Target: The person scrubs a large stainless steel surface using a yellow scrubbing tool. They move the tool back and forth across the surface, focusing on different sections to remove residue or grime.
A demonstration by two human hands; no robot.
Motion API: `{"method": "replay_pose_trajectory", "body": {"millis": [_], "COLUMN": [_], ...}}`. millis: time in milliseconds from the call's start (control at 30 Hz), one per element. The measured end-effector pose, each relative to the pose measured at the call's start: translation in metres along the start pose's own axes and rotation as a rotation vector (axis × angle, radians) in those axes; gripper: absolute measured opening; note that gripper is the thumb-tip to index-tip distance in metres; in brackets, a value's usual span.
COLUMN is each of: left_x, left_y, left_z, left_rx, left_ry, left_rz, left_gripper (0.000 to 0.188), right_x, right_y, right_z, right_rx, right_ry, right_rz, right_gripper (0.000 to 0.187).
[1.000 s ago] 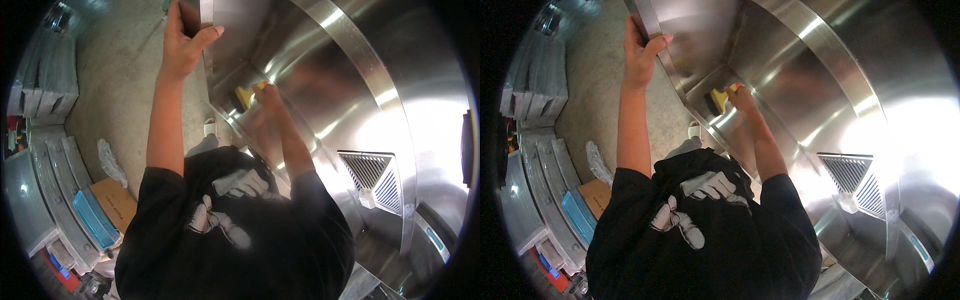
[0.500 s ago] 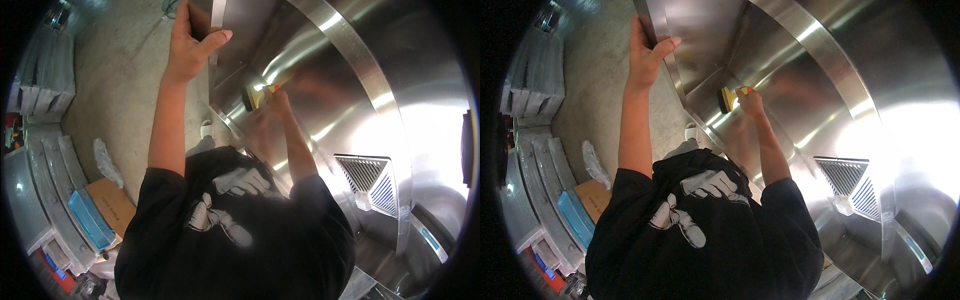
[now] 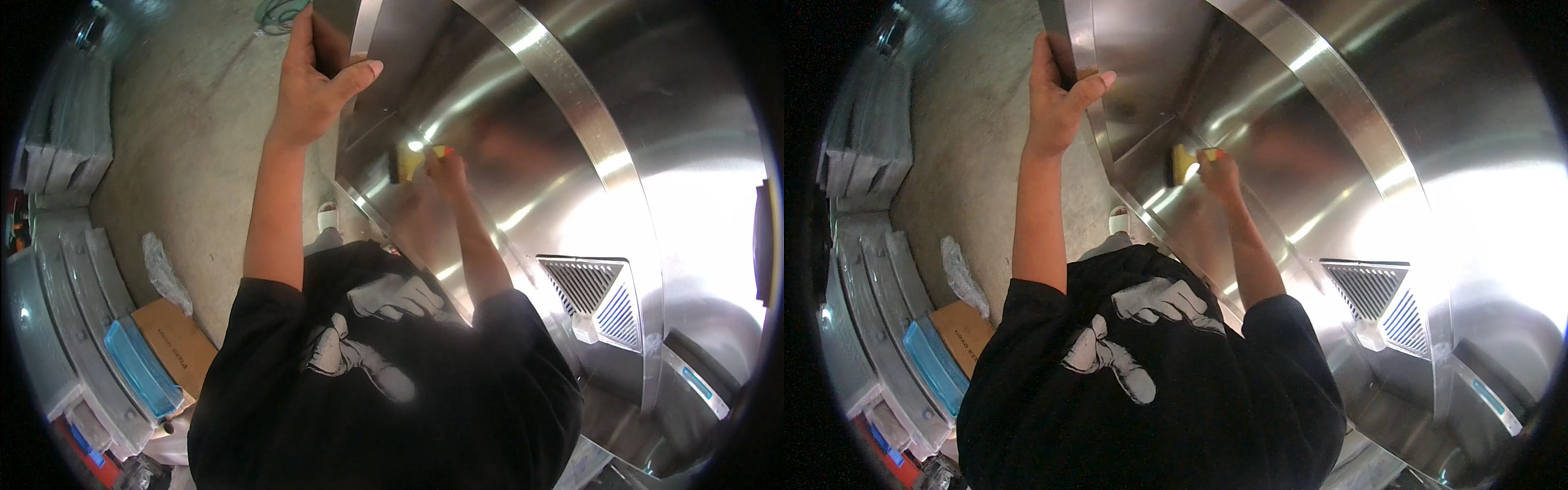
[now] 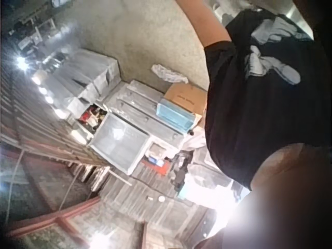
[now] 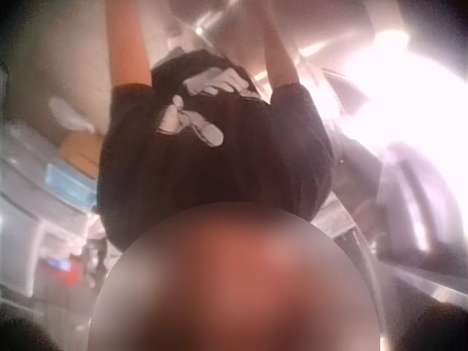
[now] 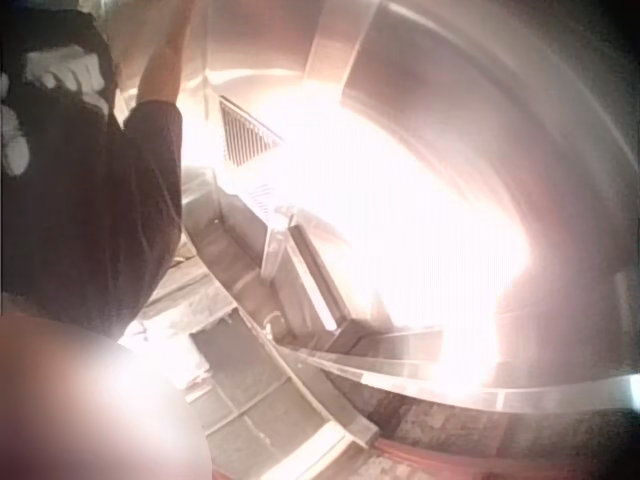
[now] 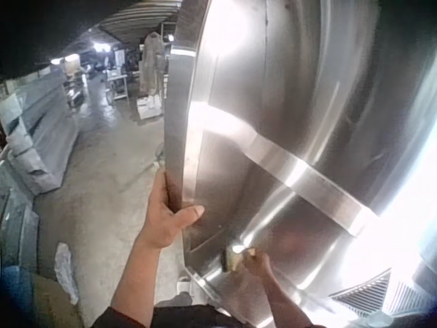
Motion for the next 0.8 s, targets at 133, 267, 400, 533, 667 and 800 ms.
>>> {"method": "replay_pose_trajectory", "body": {"millis": [133,267,400,533,667,800], "left_x": [0.001,0.004,0.002,0.001,0.000,0.001], "left_y": [0.001,0.006,0.008,0.005,0.004,0.006], "left_z": [0.003,0.008,0.009,0.007,0.002,0.005], "left_rx": [0.000,0.003,0.013,0.019,0.047,0.093], "left_ry": [-0.019,-0.059,-0.067,-0.030,-0.067,-0.072], "left_rz": [0.017,-0.022,-0.011,-0.027,-0.043,0.004], "left_gripper": [0.060,0.061,0.061,0.059,0.063,0.071], "right_x": [-0.005,-0.012,-0.011,-0.007,-0.006,0.014], "right_y": [0.078,0.065,0.005,-0.015,-0.006,-0.043], "right_z": [-0.007,0.006,0.020,0.011,0.026,0.031], "right_rx": [-0.173,-0.083,-0.008,-0.042,0.001,0.064], "right_ry": [-0.019,-0.090,-0.059,-0.137,-0.002,-0.046], "right_rz": [-0.137,0.096,0.281,0.411,0.413,0.549], "right_gripper": [0.040,0.042,0.044,0.043,0.045,0.046]}}
Point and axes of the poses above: each hand's wrist, its own x-axis away from the middle knuckle, its own y-axis out of the palm, z = x × y, the point moved 10 cm from there along -x, towards the middle knuckle, and after that the axes turned 9 degrees about -x, right-handed, at the moved point
